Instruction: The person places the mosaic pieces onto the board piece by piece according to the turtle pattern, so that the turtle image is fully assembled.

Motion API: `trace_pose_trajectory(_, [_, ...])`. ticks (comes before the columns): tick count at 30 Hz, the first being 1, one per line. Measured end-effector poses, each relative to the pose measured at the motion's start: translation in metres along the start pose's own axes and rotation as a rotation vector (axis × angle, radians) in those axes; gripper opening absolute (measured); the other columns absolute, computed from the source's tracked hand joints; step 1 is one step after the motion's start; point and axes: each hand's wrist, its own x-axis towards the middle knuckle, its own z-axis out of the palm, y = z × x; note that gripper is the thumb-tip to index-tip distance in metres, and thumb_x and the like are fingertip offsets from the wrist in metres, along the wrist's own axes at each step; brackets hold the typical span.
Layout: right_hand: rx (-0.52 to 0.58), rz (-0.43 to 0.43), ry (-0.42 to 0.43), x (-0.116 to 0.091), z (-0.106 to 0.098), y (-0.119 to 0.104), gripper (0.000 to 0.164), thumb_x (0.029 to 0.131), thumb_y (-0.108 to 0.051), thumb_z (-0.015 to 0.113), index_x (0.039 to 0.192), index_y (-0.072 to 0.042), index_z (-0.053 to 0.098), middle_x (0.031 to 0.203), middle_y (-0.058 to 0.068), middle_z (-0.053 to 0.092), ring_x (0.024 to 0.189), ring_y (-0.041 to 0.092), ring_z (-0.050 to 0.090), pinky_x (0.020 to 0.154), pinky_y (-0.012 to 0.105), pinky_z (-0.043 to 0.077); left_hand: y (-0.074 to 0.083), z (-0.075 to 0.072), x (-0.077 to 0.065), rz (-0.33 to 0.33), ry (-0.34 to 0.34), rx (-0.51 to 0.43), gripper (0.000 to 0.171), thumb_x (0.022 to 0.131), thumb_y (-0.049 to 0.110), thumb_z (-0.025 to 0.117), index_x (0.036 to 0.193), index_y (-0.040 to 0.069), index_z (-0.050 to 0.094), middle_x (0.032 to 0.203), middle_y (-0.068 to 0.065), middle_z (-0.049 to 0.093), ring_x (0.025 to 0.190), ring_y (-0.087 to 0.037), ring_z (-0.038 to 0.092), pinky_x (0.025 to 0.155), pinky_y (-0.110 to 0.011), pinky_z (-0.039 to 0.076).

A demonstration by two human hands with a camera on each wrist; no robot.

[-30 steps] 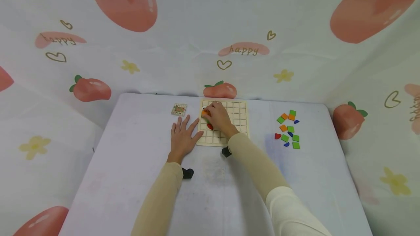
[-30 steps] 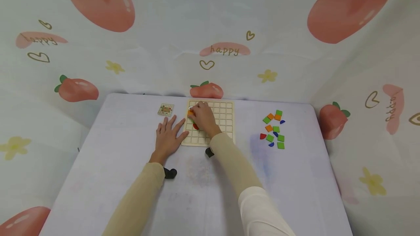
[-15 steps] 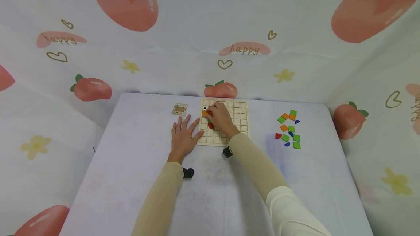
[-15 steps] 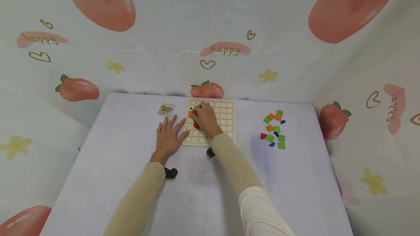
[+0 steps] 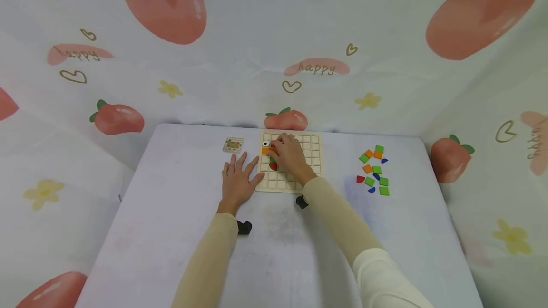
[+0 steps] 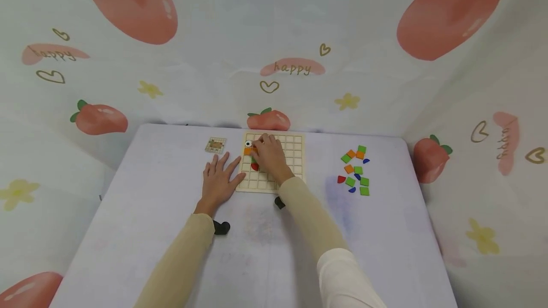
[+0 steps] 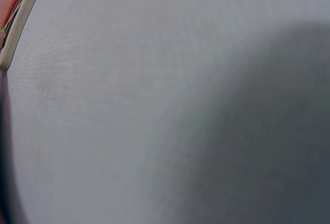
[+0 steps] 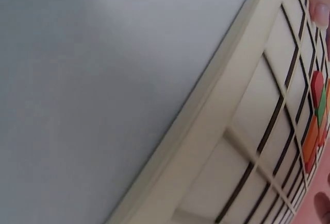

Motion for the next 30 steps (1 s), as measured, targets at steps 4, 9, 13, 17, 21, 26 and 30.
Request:
trace_pose_trajectory(4, [-0.062, 0.028, -0.031, -0.008, -0.007, 0.003, 0.044, 0.104, -0.044, 0.054, 0.142, -0.021, 0.058, 0.140, 0.006, 0.054, 0.130, 0.029, 0.051, 0.110, 0.048, 0.047, -0.002, 0.002, 0.000, 0.002, 0.004, -0.005, 0.069, 0.098, 0.075, 0.034, 0.159, 0.044, 0.029, 0.173, -0.002, 0.016, 0.162, -0.035, 0.000, 0.128, -0.061, 0.005])
trace_pose_trajectory(9, [-0.105, 0.066, -0.053, -0.025, -0.009, 0.013, 0.053, 0.105, -0.050, 0.049, 0.152, -0.027, 0.045, 0.157, 0.005, 0.044, 0.145, 0.032, 0.043, 0.121, 0.053, 0.037, -0.001, 0.003, -0.001, 0.011, 0.010, -0.009, 0.068, 0.098, 0.074, 0.036, 0.159, 0.044, 0.030, 0.172, -0.003, 0.018, 0.161, -0.036, 0.001, 0.128, -0.062, 0.006])
trace_pose_trajectory(13, [-0.134, 0.066, -0.066, -0.039, -0.010, 0.022, 0.060, 0.104, -0.055, 0.045, 0.157, -0.028, 0.036, 0.165, 0.006, 0.034, 0.154, 0.033, 0.031, 0.127, 0.058, 0.025, 0.000, 0.006, -0.002, 0.006, 0.003, -0.004, 0.068, 0.098, 0.073, 0.037, 0.159, 0.043, 0.030, 0.173, -0.003, 0.017, 0.161, -0.036, 0.002, 0.128, -0.063, 0.006])
trace_pose_trajectory(17, [-0.135, 0.085, -0.074, -0.053, -0.014, 0.032, 0.067, 0.103, -0.058, 0.045, 0.160, -0.026, 0.031, 0.170, 0.007, 0.025, 0.159, 0.035, 0.020, 0.129, 0.061, 0.014, 0.000, 0.007, -0.002, 0.002, 0.000, -0.009, 0.069, 0.097, 0.074, 0.037, 0.159, 0.043, 0.030, 0.173, -0.004, 0.016, 0.161, -0.037, 0.001, 0.128, -0.063, 0.005])
trace_pose_trajectory(21, [-0.119, 0.128, -0.104, -0.062, -0.017, 0.043, 0.074, 0.101, -0.063, 0.042, 0.163, -0.027, 0.025, 0.174, 0.006, 0.014, 0.162, 0.034, 0.007, 0.129, 0.062, 0.002, -0.001, 0.006, -0.001, -0.006, 0.003, -0.014, 0.071, 0.097, 0.074, 0.037, 0.160, 0.042, 0.030, 0.173, -0.004, 0.015, 0.161, -0.037, 0.000, 0.128, -0.063, 0.004])
trace_pose_trajectory(26, [-0.090, 0.190, -0.098, -0.069, -0.020, 0.060, 0.080, 0.099, -0.067, 0.040, 0.164, -0.026, 0.019, 0.175, 0.006, 0.007, 0.162, 0.034, 0.001, 0.128, 0.063, -0.003, -0.002, 0.002, 0.000, -0.014, 0.007, -0.012, 0.070, 0.097, 0.073, 0.038, 0.160, 0.041, 0.030, 0.173, -0.005, 0.016, 0.161, -0.038, 0.001, 0.128, -0.063, 0.004])
trace_pose_trajectory(30, [-0.094, 0.249, -0.097, -0.080, -0.023, 0.078, 0.081, 0.098, -0.066, 0.041, 0.164, -0.024, 0.019, 0.174, 0.009, 0.008, 0.162, 0.035, 0.002, 0.128, 0.064, -0.003, 0.001, 0.001, 0.000, -0.008, -0.009, -0.033, 0.070, 0.098, 0.071, 0.040, 0.160, 0.041, 0.031, 0.173, -0.005, 0.015, 0.161, -0.038, 0.000, 0.128, -0.063, 0.003])
